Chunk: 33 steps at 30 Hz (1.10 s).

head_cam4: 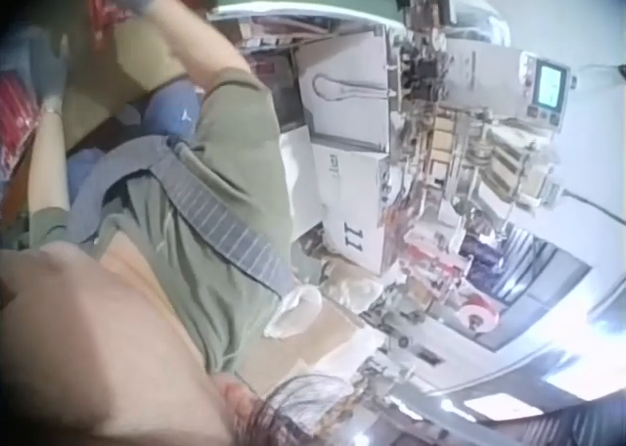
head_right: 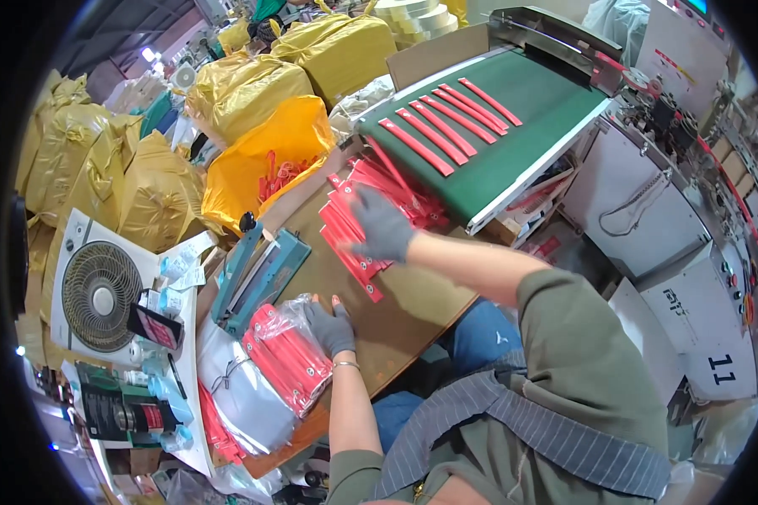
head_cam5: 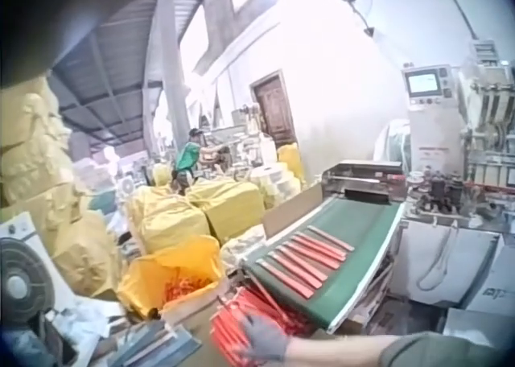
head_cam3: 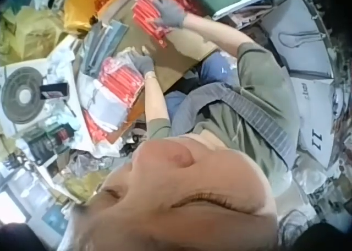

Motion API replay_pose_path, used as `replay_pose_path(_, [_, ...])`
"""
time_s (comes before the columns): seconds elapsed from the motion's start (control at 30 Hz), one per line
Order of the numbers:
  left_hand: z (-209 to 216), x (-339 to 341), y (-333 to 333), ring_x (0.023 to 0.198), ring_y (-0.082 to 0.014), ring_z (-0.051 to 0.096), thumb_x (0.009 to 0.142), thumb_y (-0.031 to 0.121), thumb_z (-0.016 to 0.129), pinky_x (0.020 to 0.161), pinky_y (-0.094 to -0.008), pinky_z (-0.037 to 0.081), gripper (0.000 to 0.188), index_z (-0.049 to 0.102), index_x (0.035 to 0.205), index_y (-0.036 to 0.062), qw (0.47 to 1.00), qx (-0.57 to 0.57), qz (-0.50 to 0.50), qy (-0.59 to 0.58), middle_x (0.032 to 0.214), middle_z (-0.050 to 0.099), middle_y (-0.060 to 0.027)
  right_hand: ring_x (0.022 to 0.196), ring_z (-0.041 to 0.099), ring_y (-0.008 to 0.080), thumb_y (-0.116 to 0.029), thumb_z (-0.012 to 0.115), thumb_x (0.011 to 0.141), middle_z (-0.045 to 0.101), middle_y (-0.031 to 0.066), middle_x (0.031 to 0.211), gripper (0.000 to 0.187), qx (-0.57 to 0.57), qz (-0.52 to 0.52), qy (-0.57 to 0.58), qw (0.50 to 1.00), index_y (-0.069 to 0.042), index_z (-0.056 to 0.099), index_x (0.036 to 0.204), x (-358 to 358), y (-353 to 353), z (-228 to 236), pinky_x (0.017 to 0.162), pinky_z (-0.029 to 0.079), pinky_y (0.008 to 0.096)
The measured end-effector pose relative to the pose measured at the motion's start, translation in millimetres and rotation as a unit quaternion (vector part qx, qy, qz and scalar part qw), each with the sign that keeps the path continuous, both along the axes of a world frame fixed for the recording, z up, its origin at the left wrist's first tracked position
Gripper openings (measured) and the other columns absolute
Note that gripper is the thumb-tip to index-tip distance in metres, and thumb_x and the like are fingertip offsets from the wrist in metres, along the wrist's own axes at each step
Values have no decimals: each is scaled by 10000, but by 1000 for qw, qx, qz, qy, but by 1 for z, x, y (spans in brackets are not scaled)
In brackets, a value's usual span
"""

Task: Manually packaging pink items into plastic bags and sealing them with a heat sealer machine at a warehouse workbench.

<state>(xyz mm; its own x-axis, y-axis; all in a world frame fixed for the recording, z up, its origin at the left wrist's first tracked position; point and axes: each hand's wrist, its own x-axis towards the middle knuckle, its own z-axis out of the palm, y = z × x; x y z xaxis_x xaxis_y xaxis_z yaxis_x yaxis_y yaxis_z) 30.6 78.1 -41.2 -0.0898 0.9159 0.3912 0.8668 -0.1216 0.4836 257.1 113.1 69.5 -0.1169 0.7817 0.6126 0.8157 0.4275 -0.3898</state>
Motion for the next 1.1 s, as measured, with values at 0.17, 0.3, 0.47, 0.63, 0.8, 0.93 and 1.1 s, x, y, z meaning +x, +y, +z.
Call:
replay_pose_path(0.17, [16,5,-6,1115,-408,481,854,257,573,961,-443,377,457,480,1186,-44,1000,-11,12,-17,1176,518,-254,1231,410,379,-550,600,789,452,225,1314,735,-45,-227,-125,965,-24,469,1284,125,91,46,1029,340,423])
replay_pose_path(0.3, [9,16,7,1150,-402,464,880,320,571,995,-422,356,507,491,1194,-70,993,-14,-9,-121,1206,507,-269,1071,560,341,-664,534,760,568,249,1156,800,-233,-466,38,853,27,557,1162,245,97,36,912,437,418])
replay_pose_path(0.47, [23,49,75,1220,-418,424,892,429,535,1026,-411,338,669,395,1280,-97,959,-65,12,-275,1290,451,-309,1175,478,396,-678,495,786,453,306,1282,888,-240,-171,-112,949,71,424,1257,110,92,27,982,387,419])
replay_pose_path(0.63, [34,117,119,1250,-440,380,867,465,560,1050,-418,311,758,351,1295,-124,972,-119,17,-203,1310,405,-342,1166,499,392,-703,461,789,470,340,1246,943,-187,-187,-142,954,122,417,1245,30,116,-24,979,399,423])
replay_pose_path(0.8, [19,114,119,1175,-409,462,837,471,608,1018,-422,346,792,361,1293,-127,956,-28,10,-290,1254,474,-317,1097,556,394,-720,474,769,544,316,1172,922,-393,-252,160,870,107,510,1174,46,137,-40,925,442,421])
replay_pose_path(0.93, [41,105,121,1051,-243,545,816,426,667,935,-351,425,715,447,1248,-101,889,-199,-81,-405,1192,554,-190,957,641,279,-623,617,746,646,218,1028,789,-458,22,148,876,64,572,1131,28,129,-72,840,498,386])
replay_pose_path(1.1, [46,62,85,928,-199,608,783,172,719,792,-322,520,455,534,1177,35,774,-171,-78,-605,1071,608,-92,911,642,206,-404,679,788,648,138,1031,583,-535,153,506,659,7,557,1183,-16,60,-65,813,514,324])
